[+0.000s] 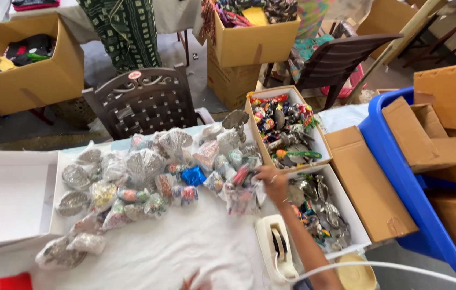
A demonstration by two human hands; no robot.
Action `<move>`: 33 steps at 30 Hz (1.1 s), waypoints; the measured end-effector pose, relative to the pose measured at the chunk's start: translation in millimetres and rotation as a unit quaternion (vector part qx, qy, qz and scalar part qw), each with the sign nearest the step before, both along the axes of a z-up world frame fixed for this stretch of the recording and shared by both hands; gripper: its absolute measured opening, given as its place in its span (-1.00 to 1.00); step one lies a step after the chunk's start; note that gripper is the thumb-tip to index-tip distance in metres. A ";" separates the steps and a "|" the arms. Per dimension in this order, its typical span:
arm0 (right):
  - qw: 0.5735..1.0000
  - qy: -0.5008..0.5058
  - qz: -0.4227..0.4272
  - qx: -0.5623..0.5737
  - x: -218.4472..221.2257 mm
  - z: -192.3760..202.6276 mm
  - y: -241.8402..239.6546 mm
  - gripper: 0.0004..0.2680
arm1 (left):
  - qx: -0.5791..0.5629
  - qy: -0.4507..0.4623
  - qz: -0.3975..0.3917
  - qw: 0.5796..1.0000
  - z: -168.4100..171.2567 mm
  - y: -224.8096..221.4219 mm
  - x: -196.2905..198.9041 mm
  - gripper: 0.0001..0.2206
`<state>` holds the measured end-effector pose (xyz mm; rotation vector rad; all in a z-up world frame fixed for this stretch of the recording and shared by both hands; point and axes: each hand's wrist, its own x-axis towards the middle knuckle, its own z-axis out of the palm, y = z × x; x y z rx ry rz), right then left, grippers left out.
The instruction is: The person wraps small decorative figurines, including a butterfly and an elephant, in bubble wrap. They use a tape dispenser to secure the wrapping and place the finished items into a cardboard box.
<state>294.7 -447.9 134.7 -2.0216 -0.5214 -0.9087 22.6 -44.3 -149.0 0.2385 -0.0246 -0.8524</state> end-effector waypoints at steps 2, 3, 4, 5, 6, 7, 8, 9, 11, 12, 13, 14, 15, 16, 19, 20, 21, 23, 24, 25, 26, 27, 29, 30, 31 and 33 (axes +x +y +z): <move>0.995 0.015 0.094 -0.001 -41.7 9.6 28.3 -0.83 | -0.005 0.005 0.001 1.000 79.3 -32.1 60.6 -0.24; 0.978 0.110 0.178 -0.011 -60.3 18.7 39.4 -0.85 | 0.005 -0.046 0.071 0.996 160.0 -57.4 78.2 -0.25; 0.944 0.203 0.259 -0.018 -80.7 26.9 53.4 -0.87 | 0.020 -0.096 0.139 0.985 253.0 -78.7 73.8 -0.27; 0.943 0.207 0.262 -0.013 -91.6 18.6 52.1 -0.87 | 0.025 -0.092 0.140 0.986 205.4 -76.6 88.3 -0.27; 0.938 0.221 0.263 0.055 -101.3 11.3 45.8 -0.87 | 0.141 -0.015 0.168 0.976 159.8 -81.9 97.9 -0.47; 0.929 0.233 0.262 0.122 -110.6 3.8 39.9 -0.86 | 0.254 0.063 0.190 0.946 117.3 -91.3 102.7 -0.66; 0.927 0.239 0.262 0.123 -127.6 -10.7 19.1 -0.86 | 0.256 0.069 0.189 0.946 126.4 -87.4 97.8 -0.66; 0.932 0.244 0.160 0.214 -143.9 -25.1 -1.6 -0.83 | 0.268 0.063 0.204 0.940 135.4 -83.5 94.0 -0.74; 0.920 0.248 0.050 0.299 -188.7 -47.1 -37.7 -0.78 | 0.280 0.060 0.214 0.934 158.6 -76.4 86.3 -0.80; 0.911 0.223 -0.060 0.341 -213.7 -53.8 -54.4 -0.83 | 0.358 0.038 0.181 0.915 173.0 -74.7 85.2 -0.80; 0.890 0.194 -0.170 0.376 -238.0 -61.1 -71.2 -0.86 | 0.433 0.015 0.148 0.889 186.5 -73.1 85.2 -0.79; 0.886 0.205 -0.174 0.378 -266.7 -82.8 -83.7 -0.86 | 0.438 0.024 0.142 0.888 173.5 -68.2 84.4 -0.79; 0.865 0.173 -0.339 0.325 -295.0 -105.4 -95.4 -0.82 | 0.500 -0.033 0.085 0.861 158.6 -62.8 84.6 -0.78; 0.819 0.150 -0.490 0.258 -333.0 -130.4 -98.5 -0.77 | 0.561 -0.078 0.026 0.824 142.5 -47.0 68.6 -0.75; 0.735 0.155 -0.653 0.098 -430.4 -203.7 -103.5 -0.54 | 0.647 -0.104 0.048 0.754 105.9 -40.7 59.7 -0.62; 0.739 0.161 -0.647 0.097 -465.8 -254.9 -109.4 -0.54 | 0.651 -0.097 0.050 0.751 114.5 -40.9 58.5 -0.62; 0.653 0.302 -0.692 0.061 -489.6 -301.3 -115.7 -0.46 | 0.664 -0.101 0.067 0.738 123.8 -42.1 58.2 -0.54; 0.542 0.436 -0.718 0.017 -508.6 -360.3 -113.0 -0.39 | 0.676 -0.105 0.076 0.725 125.0 -43.0 56.7 -0.45; 0.592 0.594 -0.545 -0.014 -517.5 -374.2 -102.2 -0.37 | 0.691 -0.125 0.081 0.708 117.6 -42.6 56.4 -0.39; 0.602 0.721 -0.340 -0.035 -526.0 -388.9 -92.5 -0.35 | 0.704 -0.145 0.086 0.690 109.3 -43.4 56.3 -0.33; 0.594 0.725 -0.347 -0.034 -537.2 -365.2 -88.2 -0.35 | 0.701 -0.144 0.077 0.694 104.3 -39.5 55.4 -0.33; 0.601 0.729 -0.327 0.032 -532.6 -346.2 -76.6 -0.40 | 0.713 -0.180 0.083 0.673 98.2 -36.3 54.9 -0.34; 0.607 0.717 -0.299 0.168 -545.3 -359.6 -64.0 -0.50 | 0.711 -0.225 0.074 0.663 97.6 -33.2 48.8 -0.35; 0.608 0.700 -0.289 0.237 -549.5 -395.2 -67.0 -0.55 | 0.706 -0.214 0.078 0.671 103.3 -33.7 48.9 -0.38; 0.609 0.677 -0.279 0.305 -526.5 -439.5 -71.3 -0.59 | 0.701 -0.203 0.083 0.679 108.6 -35.0 50.5 -0.40; 0.707 0.595 -0.311 0.222 -528.7 -465.3 -78.0 -0.56 | 0.694 -0.195 0.054 0.691 130.1 -39.1 54.2 -0.40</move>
